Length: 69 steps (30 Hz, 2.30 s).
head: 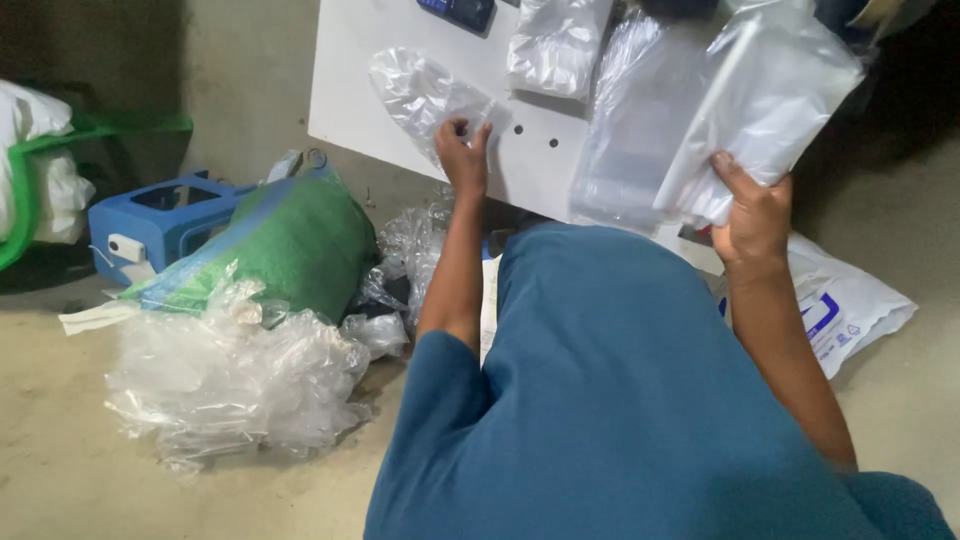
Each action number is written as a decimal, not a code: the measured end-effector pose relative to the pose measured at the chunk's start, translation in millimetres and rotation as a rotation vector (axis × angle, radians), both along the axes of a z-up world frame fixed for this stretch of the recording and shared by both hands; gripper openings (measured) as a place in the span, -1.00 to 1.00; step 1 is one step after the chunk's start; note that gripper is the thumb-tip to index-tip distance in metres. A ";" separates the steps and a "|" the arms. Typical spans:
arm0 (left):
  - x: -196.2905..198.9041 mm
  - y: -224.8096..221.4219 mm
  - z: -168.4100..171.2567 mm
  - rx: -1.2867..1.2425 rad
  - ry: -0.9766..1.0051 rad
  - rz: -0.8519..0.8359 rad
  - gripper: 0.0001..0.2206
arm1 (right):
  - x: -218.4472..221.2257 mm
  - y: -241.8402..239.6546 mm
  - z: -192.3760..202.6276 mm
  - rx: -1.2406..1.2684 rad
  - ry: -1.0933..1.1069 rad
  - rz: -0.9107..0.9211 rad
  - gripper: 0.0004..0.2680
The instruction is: Manually feeding and smoothing plastic bags into a packaging machine
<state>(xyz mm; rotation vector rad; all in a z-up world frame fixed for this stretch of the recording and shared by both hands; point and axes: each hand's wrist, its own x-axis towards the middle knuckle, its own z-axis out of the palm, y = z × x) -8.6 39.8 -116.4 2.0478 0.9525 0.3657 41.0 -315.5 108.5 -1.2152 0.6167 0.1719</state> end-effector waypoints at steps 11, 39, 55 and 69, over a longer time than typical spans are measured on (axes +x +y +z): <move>-10.5 21.6 5.6 0.413 0.072 -0.405 -0.87 | -2.5 2.0 10.9 -0.153 -0.065 0.029 -0.62; 10.4 -0.8 120.3 -0.733 -0.116 0.025 -0.76 | -6.4 -16.4 5.9 -0.184 -0.153 0.147 -0.71; 47.5 -177.8 98.1 -1.128 0.012 -0.195 -0.67 | 3.5 -15.6 -42.8 -0.516 -0.391 0.321 -0.68; 41.9 -221.4 145.5 0.575 -0.470 -0.754 -0.90 | 30.5 -56.3 -91.9 -0.426 -0.115 0.749 -0.74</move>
